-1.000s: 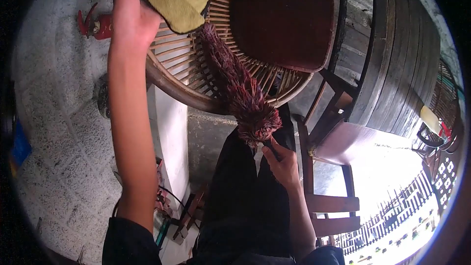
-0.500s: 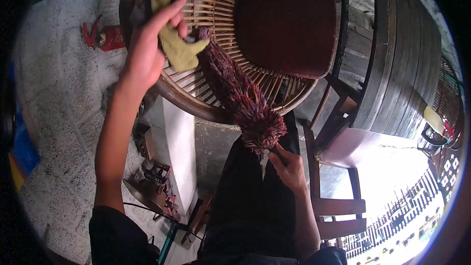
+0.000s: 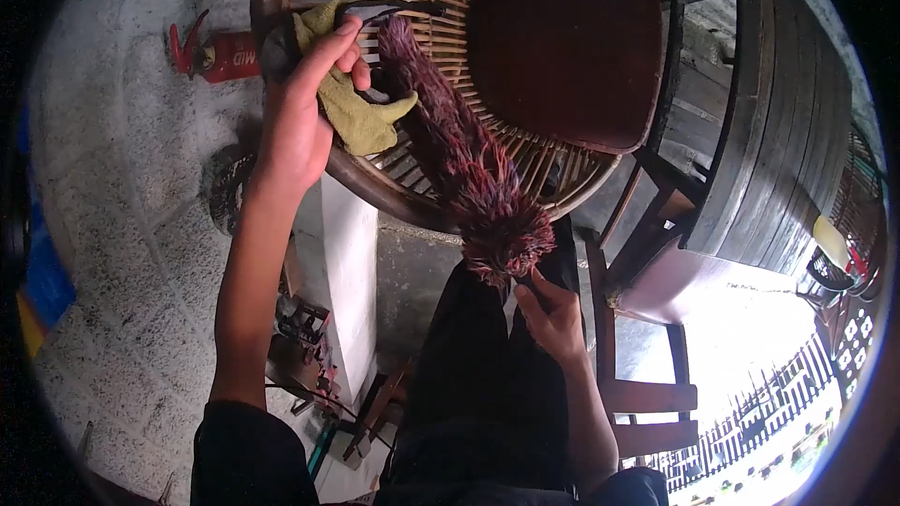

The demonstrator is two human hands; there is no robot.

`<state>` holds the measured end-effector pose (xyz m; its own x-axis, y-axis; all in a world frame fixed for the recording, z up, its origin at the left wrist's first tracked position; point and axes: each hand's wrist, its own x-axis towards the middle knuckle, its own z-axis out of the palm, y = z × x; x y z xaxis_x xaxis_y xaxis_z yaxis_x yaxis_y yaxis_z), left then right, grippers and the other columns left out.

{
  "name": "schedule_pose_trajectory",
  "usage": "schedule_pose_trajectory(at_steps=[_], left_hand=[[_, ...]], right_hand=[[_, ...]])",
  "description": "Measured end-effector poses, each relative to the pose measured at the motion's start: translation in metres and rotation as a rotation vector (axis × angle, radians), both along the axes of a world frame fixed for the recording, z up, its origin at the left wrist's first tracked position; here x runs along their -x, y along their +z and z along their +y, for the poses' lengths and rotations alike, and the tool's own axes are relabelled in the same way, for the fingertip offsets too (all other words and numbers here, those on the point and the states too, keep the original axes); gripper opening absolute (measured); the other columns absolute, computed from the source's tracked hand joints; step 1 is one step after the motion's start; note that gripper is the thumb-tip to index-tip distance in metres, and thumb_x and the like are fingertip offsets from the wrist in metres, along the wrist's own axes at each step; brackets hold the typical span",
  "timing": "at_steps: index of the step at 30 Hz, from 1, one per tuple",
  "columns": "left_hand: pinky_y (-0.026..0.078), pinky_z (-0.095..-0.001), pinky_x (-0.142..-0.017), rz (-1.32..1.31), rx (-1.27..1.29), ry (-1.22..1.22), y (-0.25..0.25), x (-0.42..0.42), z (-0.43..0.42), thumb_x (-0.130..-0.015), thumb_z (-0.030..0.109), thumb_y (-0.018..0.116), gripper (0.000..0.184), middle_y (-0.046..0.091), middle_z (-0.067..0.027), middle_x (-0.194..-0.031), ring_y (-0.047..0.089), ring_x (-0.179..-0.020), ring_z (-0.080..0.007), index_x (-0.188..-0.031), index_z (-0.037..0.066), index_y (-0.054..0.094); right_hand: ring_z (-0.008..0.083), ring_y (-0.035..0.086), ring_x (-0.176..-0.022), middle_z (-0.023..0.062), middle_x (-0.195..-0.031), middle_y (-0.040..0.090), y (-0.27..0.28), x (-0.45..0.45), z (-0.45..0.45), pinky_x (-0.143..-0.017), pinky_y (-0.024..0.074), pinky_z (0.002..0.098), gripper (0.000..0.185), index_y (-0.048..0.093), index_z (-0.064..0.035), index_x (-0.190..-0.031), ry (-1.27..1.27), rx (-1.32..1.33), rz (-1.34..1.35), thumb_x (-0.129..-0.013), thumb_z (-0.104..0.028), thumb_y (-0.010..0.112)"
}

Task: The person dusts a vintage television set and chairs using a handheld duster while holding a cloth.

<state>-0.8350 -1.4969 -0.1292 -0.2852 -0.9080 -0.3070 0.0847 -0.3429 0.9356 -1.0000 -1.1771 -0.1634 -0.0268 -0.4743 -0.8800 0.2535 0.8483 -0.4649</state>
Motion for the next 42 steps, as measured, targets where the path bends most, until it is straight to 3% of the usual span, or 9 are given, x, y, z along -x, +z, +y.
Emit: schedule_pose_trajectory(at_steps=[12, 14, 18, 20, 27, 30, 33, 39, 42], left_hand=[[0.044, -0.0263, -0.063, 0.006, 0.026, -0.007, 0.054, -0.03, -0.005, -0.089, 0.019, 0.066, 0.015, 0.052, 0.0004, -0.071, 0.053, -0.064, -0.0118, -0.088, 0.006, 0.061], [0.044, -0.0264, -0.063, 0.005, 0.028, -0.009, 0.052, -0.032, -0.002, -0.089, 0.019, 0.066, 0.015, 0.052, 0.0005, -0.071, 0.053, -0.064, -0.012, -0.087, 0.006, 0.06], [0.044, -0.0264, -0.062, 0.004, 0.05, -0.017, 0.056, -0.033, 0.0, -0.089, 0.02, 0.066, 0.015, 0.052, 0.0005, -0.071, 0.053, -0.064, -0.0119, -0.086, 0.006, 0.061], [0.044, -0.0265, -0.062, 0.002, 0.054, -0.016, 0.056, -0.033, 0.0, -0.089, 0.019, 0.066, 0.015, 0.052, 0.0004, -0.071, 0.053, -0.064, -0.0119, -0.086, 0.006, 0.061], [0.044, -0.0262, -0.061, -0.002, 0.035, 0.0, 0.06, -0.027, 0.004, -0.089, 0.019, 0.066, 0.015, 0.053, 0.0003, -0.072, 0.053, -0.062, -0.0119, -0.089, 0.005, 0.061], [0.044, -0.0262, -0.061, -0.008, 0.024, 0.008, 0.059, -0.023, 0.004, -0.089, 0.019, 0.067, 0.015, 0.053, 0.0007, -0.072, 0.053, -0.063, -0.0118, -0.091, 0.005, 0.062], [0.044, -0.0262, -0.063, 0.009, 0.022, -0.001, 0.059, -0.021, 0.001, -0.089, 0.02, 0.067, 0.015, 0.053, 0.0009, -0.073, 0.053, -0.064, -0.0117, -0.092, 0.006, 0.062], [0.043, -0.0261, -0.064, -0.018, 0.044, -0.005, 0.061, -0.017, -0.001, -0.089, 0.021, 0.066, 0.015, 0.052, 0.0015, -0.073, 0.053, -0.066, -0.0117, -0.09, 0.006, 0.061], [0.043, -0.026, -0.064, -0.021, 0.015, 0.002, 0.063, -0.018, 0.002, -0.089, 0.021, 0.066, 0.015, 0.051, 0.0017, -0.073, 0.052, -0.066, -0.0118, -0.092, 0.006, 0.062]], right_hand=[[-0.0014, 0.043, -0.063, -0.0054, -0.065, 0.054, 0.004, -0.071, -0.02, -0.052, 0.0358, 0.0171, 0.043, 0.056, 0.0064, -0.127, -0.09, 0.241, 0.075, -0.093, -0.018, 0.066], [-0.0016, 0.04, -0.049, -0.0077, -0.06, 0.048, 0.012, -0.071, -0.02, -0.042, 0.0305, 0.0179, 0.02, 0.062, 0.0004, -0.101, -0.072, 0.252, 0.065, -0.097, -0.019, 0.059], [-0.0017, 0.041, -0.049, -0.0074, -0.06, 0.048, -0.001, -0.07, -0.011, -0.041, 0.0301, 0.0176, 0.021, 0.061, 0.0009, -0.105, 0.021, 0.457, 0.221, -0.098, -0.019, 0.058], [-0.0015, 0.043, -0.06, -0.0068, -0.063, 0.051, 0.008, -0.068, -0.017, -0.048, 0.0345, 0.0179, 0.045, 0.053, 0.0072, -0.13, -0.125, 0.184, 0.041, -0.095, -0.019, 0.063], [-0.0018, 0.042, -0.059, -0.0072, -0.066, 0.053, 0.007, -0.069, -0.012, -0.048, 0.034, 0.0174, 0.047, 0.05, 0.006, -0.133, -0.099, 0.359, 0.124, -0.095, -0.019, 0.062], [-0.0016, 0.043, -0.059, -0.0073, -0.068, 0.056, 0.024, -0.065, -0.018, -0.049, 0.0347, 0.0176, 0.049, 0.049, 0.0057, -0.134, -0.169, 0.145, -0.082, -0.095, -0.02, 0.063], [-0.0014, 0.043, -0.06, -0.0072, -0.067, 0.053, 0.009, -0.068, -0.008, -0.049, 0.0354, 0.0177, 0.049, 0.05, 0.0057, -0.133, -0.05, 0.337, 0.114, -0.095, -0.021, 0.063], [-0.0014, 0.043, -0.059, -0.0067, -0.061, 0.044, 0.0, -0.066, -0.009, -0.049, 0.0355, 0.0181, 0.05, 0.05, 0.0064, -0.133, -0.056, 0.242, 0.077, -0.095, -0.024, 0.064], [-0.0016, 0.042, -0.058, -0.0068, -0.06, 0.044, -0.022, -0.065, -0.005, -0.048, 0.0346, 0.0182, 0.052, 0.051, 0.007, -0.132, 0.07, 0.505, 0.412, -0.095, -0.026, 0.063]])
